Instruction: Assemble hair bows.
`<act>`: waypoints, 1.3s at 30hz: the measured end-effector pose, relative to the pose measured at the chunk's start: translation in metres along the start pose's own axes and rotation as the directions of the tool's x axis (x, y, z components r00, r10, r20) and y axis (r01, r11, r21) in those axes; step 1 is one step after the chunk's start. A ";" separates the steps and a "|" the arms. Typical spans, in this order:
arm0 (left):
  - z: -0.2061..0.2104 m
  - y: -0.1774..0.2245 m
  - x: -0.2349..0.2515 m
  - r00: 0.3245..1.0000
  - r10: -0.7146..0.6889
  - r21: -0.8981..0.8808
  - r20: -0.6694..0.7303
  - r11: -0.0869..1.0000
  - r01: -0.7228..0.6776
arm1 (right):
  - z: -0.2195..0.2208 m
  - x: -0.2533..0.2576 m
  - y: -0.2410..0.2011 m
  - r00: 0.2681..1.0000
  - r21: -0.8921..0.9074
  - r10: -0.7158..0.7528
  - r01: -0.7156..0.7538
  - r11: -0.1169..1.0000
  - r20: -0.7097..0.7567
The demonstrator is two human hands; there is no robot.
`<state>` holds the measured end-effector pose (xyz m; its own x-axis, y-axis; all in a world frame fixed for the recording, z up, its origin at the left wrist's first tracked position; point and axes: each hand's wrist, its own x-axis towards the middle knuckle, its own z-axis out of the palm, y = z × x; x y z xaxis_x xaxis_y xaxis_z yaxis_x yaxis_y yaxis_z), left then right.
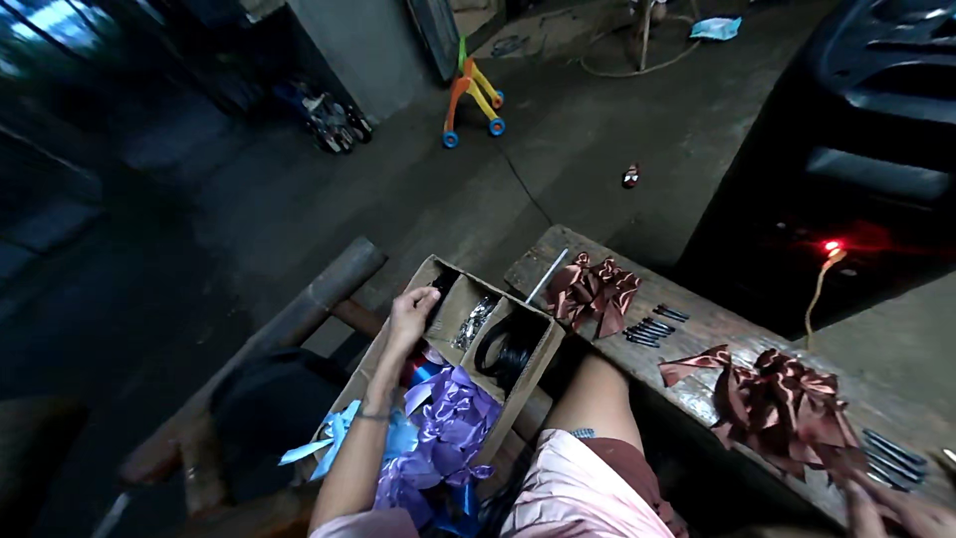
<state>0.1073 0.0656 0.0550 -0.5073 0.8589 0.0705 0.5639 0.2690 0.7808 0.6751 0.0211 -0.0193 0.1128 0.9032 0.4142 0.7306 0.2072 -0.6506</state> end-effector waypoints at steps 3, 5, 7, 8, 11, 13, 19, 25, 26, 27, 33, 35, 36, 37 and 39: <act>0.042 0.063 -0.051 0.985 0.021 -0.252 0.171 0.967 0.023 | 0.029 0.007 -0.041 0.998 0.383 -0.056 0.038 0.923 0.036; 0.076 0.090 -0.089 0.942 0.192 -0.352 0.277 0.932 -0.086 | 0.042 0.013 -0.078 0.991 0.584 -0.032 -0.051 0.810 0.129; 0.118 0.103 -0.123 0.825 0.476 -0.308 0.305 0.869 -0.388 | 0.044 0.015 -0.105 0.960 0.685 -0.007 -0.195 0.702 0.280; 0.140 0.105 -0.139 0.739 0.603 -0.237 0.300 0.798 -0.555 | 0.044 0.014 -0.111 0.940 0.702 0.001 -0.255 0.665 0.341; 0.193 0.112 -0.172 0.495 0.813 -0.179 0.307 0.560 -0.809 | 0.028 0.005 -0.103 0.875 0.673 0.097 -0.432 0.600 0.475; 0.216 0.115 -0.183 0.383 0.864 -0.211 0.327 0.462 -0.862 | 0.010 -0.006 -0.088 0.823 0.623 0.197 -0.539 0.567 0.532; 0.252 0.130 -0.198 0.154 0.912 -0.372 0.380 0.303 -0.877 | -0.033 -0.049 -0.059 0.822 0.591 0.363 -0.568 0.572 0.439; 0.255 0.133 -0.200 0.114 0.987 -0.455 0.115 0.154 -0.877 | -0.041 -0.066 -0.057 0.958 0.561 0.206 -0.284 0.778 0.199; 0.254 0.131 -0.201 0.110 0.993 -0.430 0.035 0.115 -0.895 | -0.042 -0.066 -0.057 0.972 0.557 0.157 -0.228 0.799 0.173; 0.252 0.130 -0.201 0.104 0.994 -0.406 -0.034 0.081 -0.910 | -0.042 -0.067 -0.058 0.983 0.551 0.107 -0.171 0.817 0.147; 0.245 0.123 -0.203 0.217 0.969 -0.457 -0.121 0.139 -0.878 | -0.040 -0.065 -0.060 0.994 0.479 -0.107 0.105 0.871 -0.023; 0.248 0.124 -0.210 0.498 0.866 -0.561 -0.047 0.390 -0.730 | -0.041 -0.064 -0.057 0.993 0.475 -0.105 0.115 0.872 -0.048; 0.250 0.125 -0.213 0.632 0.774 -0.625 0.032 0.509 -0.592 | -0.042 -0.064 -0.054 0.994 0.466 -0.095 0.108 0.878 -0.051; 0.252 0.125 -0.215 0.740 0.657 -0.701 0.146 0.596 -0.391 | -0.043 -0.063 -0.049 0.996 0.455 -0.078 0.093 0.886 -0.051; 0.253 0.128 -0.217 0.816 0.370 -0.768 0.444 0.626 0.135 | -0.044 -0.060 -0.031 0.998 0.385 -0.003 0.027 0.922 -0.063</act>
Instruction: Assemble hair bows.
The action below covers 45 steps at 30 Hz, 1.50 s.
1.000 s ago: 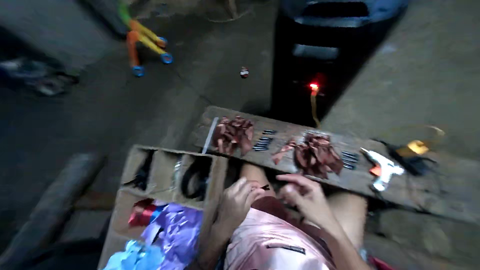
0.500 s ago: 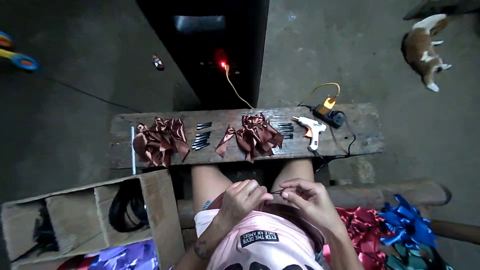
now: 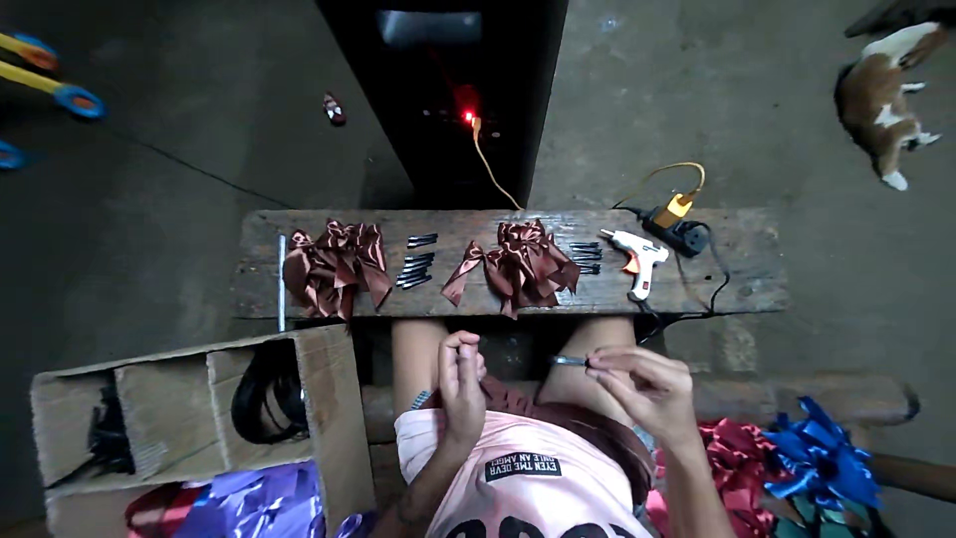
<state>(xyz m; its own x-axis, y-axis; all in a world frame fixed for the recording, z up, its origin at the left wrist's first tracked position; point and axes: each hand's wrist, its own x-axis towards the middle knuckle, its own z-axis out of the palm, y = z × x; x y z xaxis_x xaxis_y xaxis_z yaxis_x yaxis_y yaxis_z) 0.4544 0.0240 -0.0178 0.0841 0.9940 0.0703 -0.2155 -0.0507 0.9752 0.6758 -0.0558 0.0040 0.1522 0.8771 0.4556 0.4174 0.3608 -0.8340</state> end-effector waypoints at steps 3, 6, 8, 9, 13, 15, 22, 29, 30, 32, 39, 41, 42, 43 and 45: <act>-0.001 0.008 0.000 0.832 -0.553 -0.306 0.039 0.786 0.537 | -0.012 0.003 0.053 0.967 -0.233 0.206 -0.237 0.943 -0.149; 0.000 0.008 -0.005 0.694 -0.709 -0.285 0.124 0.644 0.710 | -0.013 0.016 0.101 0.897 -0.401 0.377 -0.442 0.803 -0.233; 0.004 0.009 -0.010 0.654 -0.735 -0.259 0.181 0.606 0.752 | -0.011 0.025 0.122 0.915 -0.488 0.359 -0.401 0.775 -0.181; 0.005 0.010 -0.012 0.640 -0.740 -0.256 0.208 0.590 0.765 | -0.008 0.030 0.129 0.931 -0.515 0.336 -0.358 0.779 -0.140; 0.014 0.010 -0.011 0.648 -0.705 -0.311 0.287 0.571 0.760 | 0.000 0.043 0.145 0.971 -0.568 0.235 -0.223 0.793 -0.053; 0.019 0.009 -0.006 0.651 -0.693 -0.384 0.310 0.535 0.753 | 0.000 0.043 0.148 0.981 -0.577 0.188 -0.185 0.796 -0.055; 0.035 0.005 0.007 0.742 -0.614 -0.530 0.269 0.548 0.646 | 0.021 0.011 0.058 0.959 -0.219 0.257 -0.278 0.935 -0.122; 0.043 -0.001 0.003 0.835 -0.502 -0.449 0.224 0.708 0.546 | 0.064 -0.019 0.004 0.930 0.189 0.367 -0.358 0.914 -0.018; 0.043 -0.001 0.002 0.830 -0.514 -0.446 0.214 0.705 0.552 | 0.068 -0.019 0.002 0.909 0.214 0.413 -0.393 0.894 -0.056; 0.042 0.000 0.004 0.824 -0.543 -0.451 0.161 0.702 0.551 | 0.073 -0.016 -0.002 0.855 0.271 0.507 -0.465 0.843 -0.107; 0.010 -0.011 0.011 0.819 -0.463 0.166 0.339 0.886 0.432 | 0.064 -0.010 0.002 0.749 0.353 0.663 -0.619 0.702 -0.004; 0.010 -0.010 0.010 0.774 -0.465 0.301 0.429 0.882 0.363 | 0.065 -0.011 0.007 0.736 0.366 0.677 -0.628 0.686 -0.006; 0.011 -0.010 0.009 0.760 -0.480 0.333 0.437 0.872 0.359 | 0.066 -0.012 0.008 0.730 0.369 0.684 -0.633 0.680 -0.009; 0.012 -0.010 0.009 0.748 -0.501 0.360 0.435 0.859 0.366 | 0.067 -0.013 0.009 0.723 0.371 0.691 -0.637 0.676 -0.017; 0.014 -0.011 0.008 0.733 -0.528 0.370 0.430 0.843 0.390 | 0.069 -0.015 0.008 0.730 0.345 0.682 -0.630 0.695 -0.042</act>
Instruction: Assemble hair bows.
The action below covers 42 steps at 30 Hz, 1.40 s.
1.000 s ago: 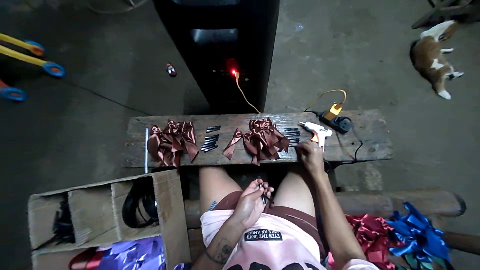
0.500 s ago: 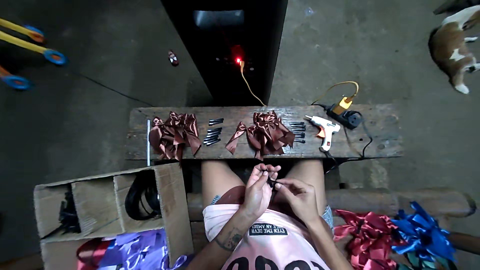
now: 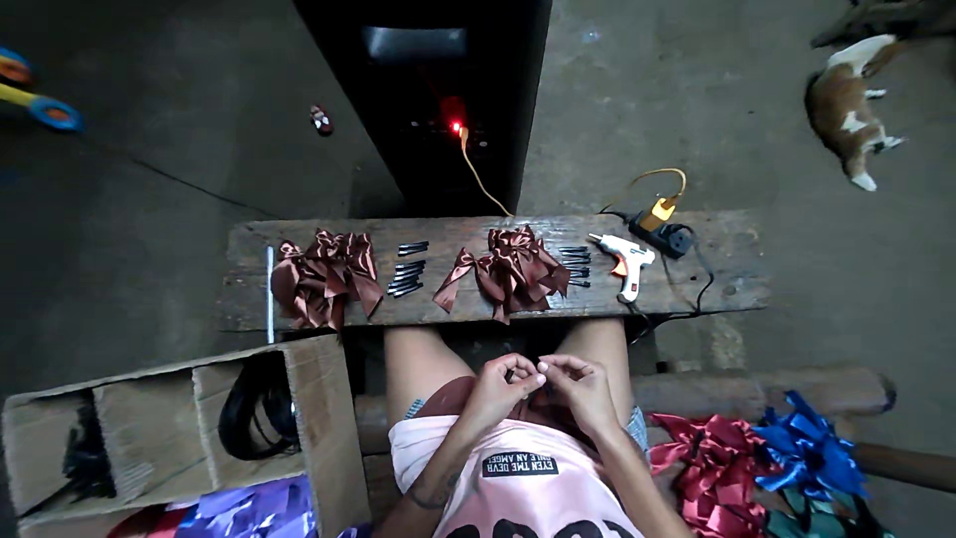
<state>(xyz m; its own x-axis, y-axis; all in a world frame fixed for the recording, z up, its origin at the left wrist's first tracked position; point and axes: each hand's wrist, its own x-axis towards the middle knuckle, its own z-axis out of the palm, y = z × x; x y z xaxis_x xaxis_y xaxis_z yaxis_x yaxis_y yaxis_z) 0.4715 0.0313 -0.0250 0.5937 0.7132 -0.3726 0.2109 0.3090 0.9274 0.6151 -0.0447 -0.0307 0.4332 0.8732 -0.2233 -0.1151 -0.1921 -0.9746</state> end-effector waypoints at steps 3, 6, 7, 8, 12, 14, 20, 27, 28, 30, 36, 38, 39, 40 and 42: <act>0.005 -0.003 0.002 0.999 -0.031 -0.076 -0.038 0.997 0.028 | -0.005 -0.004 0.004 0.996 -0.091 -0.064 0.069 0.994 0.056; 0.010 -0.005 0.007 0.992 -0.081 -0.177 -0.098 0.982 0.063 | -0.011 -0.006 0.007 0.987 -0.267 -0.122 0.146 0.953 0.106; 0.011 -0.006 0.008 0.990 -0.098 -0.201 -0.098 0.977 0.077 | -0.012 -0.006 0.007 0.980 -0.344 -0.169 0.197 0.918 0.109; 0.013 -0.008 0.010 0.989 -0.114 -0.220 -0.093 0.971 0.091 | -0.015 -0.004 0.007 0.968 -0.421 -0.218 0.249 0.872 0.120; 0.015 -0.012 0.012 0.977 -0.207 -0.268 -0.045 0.945 0.188 | -0.048 0.032 0.005 0.925 -0.755 -0.363 0.318 0.573 0.114; 0.011 -0.015 0.012 0.966 -0.254 -0.290 -0.041 0.929 0.231 | -0.069 0.065 0.010 0.932 -0.827 -0.349 0.274 0.491 0.102; 0.007 -0.015 0.007 0.967 -0.237 -0.275 -0.094 0.940 0.203 | -0.082 0.132 0.048 0.812 -0.830 -0.500 0.481 0.284 0.299; 0.001 -0.016 0.005 0.950 -0.261 -0.310 -0.171 0.930 0.199 | -0.091 0.115 0.046 0.797 -0.903 -0.603 0.232 0.362 -0.037; 0.001 -0.017 0.005 0.953 -0.259 -0.318 -0.159 0.927 0.198 | -0.097 0.114 0.049 0.765 -0.911 -0.633 0.171 0.376 -0.117; 0.001 -0.018 0.008 0.958 -0.253 -0.352 -0.133 0.916 0.193 | -0.107 0.112 0.054 0.742 -0.899 -0.638 0.113 0.424 -0.207; 0.002 -0.018 0.015 0.951 -0.279 -0.355 -0.136 0.910 0.216 | -0.111 0.111 0.052 0.786 -0.909 -0.593 0.106 0.403 -0.171; -0.001 -0.019 0.016 0.954 -0.262 -0.309 -0.149 0.928 0.207 | -0.109 0.111 0.049 0.805 -0.911 -0.569 0.094 0.401 -0.167; -0.002 -0.019 0.015 0.957 -0.245 -0.285 -0.157 0.939 0.193 | -0.109 0.110 0.047 0.815 -0.913 -0.556 0.088 0.398 -0.164; -0.002 -0.020 0.015 0.959 -0.228 -0.272 -0.168 0.946 0.177 | -0.110 0.110 0.045 0.827 -0.916 -0.539 0.082 0.392 -0.157; -0.002 -0.019 0.014 0.960 -0.207 -0.273 -0.191 0.950 0.150 | -0.110 0.111 0.038 0.870 -0.922 -0.469 0.045 0.384 -0.153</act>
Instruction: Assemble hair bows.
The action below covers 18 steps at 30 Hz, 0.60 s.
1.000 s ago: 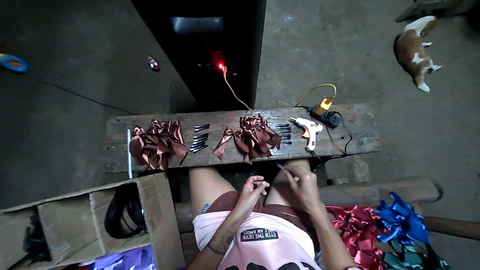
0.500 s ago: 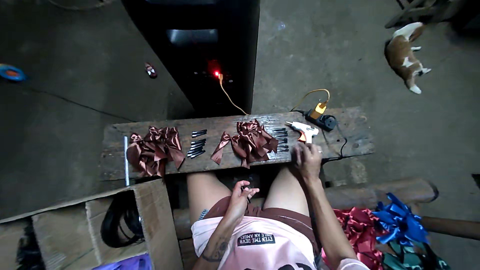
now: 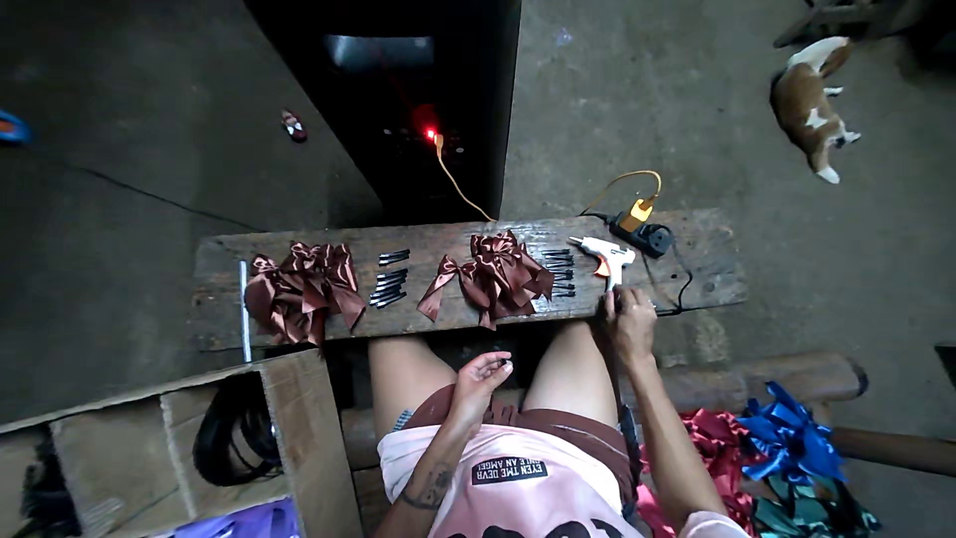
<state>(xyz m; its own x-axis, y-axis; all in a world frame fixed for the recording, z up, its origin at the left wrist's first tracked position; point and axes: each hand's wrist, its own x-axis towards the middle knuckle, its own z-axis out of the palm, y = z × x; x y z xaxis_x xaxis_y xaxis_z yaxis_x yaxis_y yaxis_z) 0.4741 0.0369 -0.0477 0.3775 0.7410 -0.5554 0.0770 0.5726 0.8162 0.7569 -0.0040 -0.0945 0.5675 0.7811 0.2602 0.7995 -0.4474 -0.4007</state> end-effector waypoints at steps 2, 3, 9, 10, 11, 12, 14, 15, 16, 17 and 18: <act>0.001 0.003 -0.002 1.000 0.005 -0.046 -0.009 0.999 -0.006 | -0.006 0.006 -0.004 0.996 -0.025 0.031 -0.029 0.999 0.080; 0.002 0.006 -0.004 1.000 0.004 -0.082 -0.011 0.997 -0.005 | -0.011 0.008 -0.007 0.992 -0.033 0.047 -0.044 0.999 0.116; 0.009 0.029 -0.030 0.997 0.071 -0.208 -0.032 0.975 -0.076 | -0.040 -0.020 -0.042 0.992 0.219 -0.035 0.008 0.976 0.120; 0.010 0.031 -0.035 0.993 0.106 -0.211 -0.045 0.971 -0.113 | -0.047 -0.032 -0.053 0.986 0.354 -0.102 0.051 0.934 0.129; 0.011 0.031 -0.038 0.988 0.147 -0.210 -0.056 0.965 -0.156 | -0.053 -0.044 -0.065 0.974 0.497 -0.161 0.062 0.866 0.159; 0.012 0.031 -0.040 0.979 0.193 -0.204 -0.065 0.958 -0.202 | -0.057 -0.055 -0.075 0.961 0.621 -0.212 0.057 0.782 0.179; 0.013 0.028 -0.039 0.959 0.272 -0.198 -0.073 0.939 -0.282 | -0.063 -0.073 -0.094 0.936 0.799 -0.293 0.022 0.601 0.195; 0.013 0.026 -0.038 0.951 0.300 -0.190 -0.076 0.932 -0.310 | -0.066 -0.079 -0.102 0.929 0.844 -0.316 0.008 0.536 0.192; 0.014 0.024 -0.037 0.942 0.327 -0.177 -0.078 0.925 -0.336 | -0.066 -0.084 -0.108 0.927 0.862 -0.328 0.012 0.506 0.180; 0.014 0.022 -0.036 0.929 0.361 -0.151 -0.076 0.917 -0.369 | -0.065 -0.088 -0.112 0.930 0.861 -0.331 0.030 0.508 0.162; 0.014 0.020 -0.035 0.913 0.403 -0.112 -0.069 0.906 -0.408 | -0.062 -0.091 -0.116 0.935 0.845 -0.323 0.055 0.533 0.142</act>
<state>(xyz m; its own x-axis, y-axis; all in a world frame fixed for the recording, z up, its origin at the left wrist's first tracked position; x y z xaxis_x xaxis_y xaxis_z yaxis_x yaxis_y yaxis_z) 0.4750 0.0171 -0.0099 0.3119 0.9311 -0.1892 -0.1878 0.2556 0.9484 0.6250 -0.0499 -0.0169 0.2444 0.9375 0.2479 0.2913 0.1729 -0.9409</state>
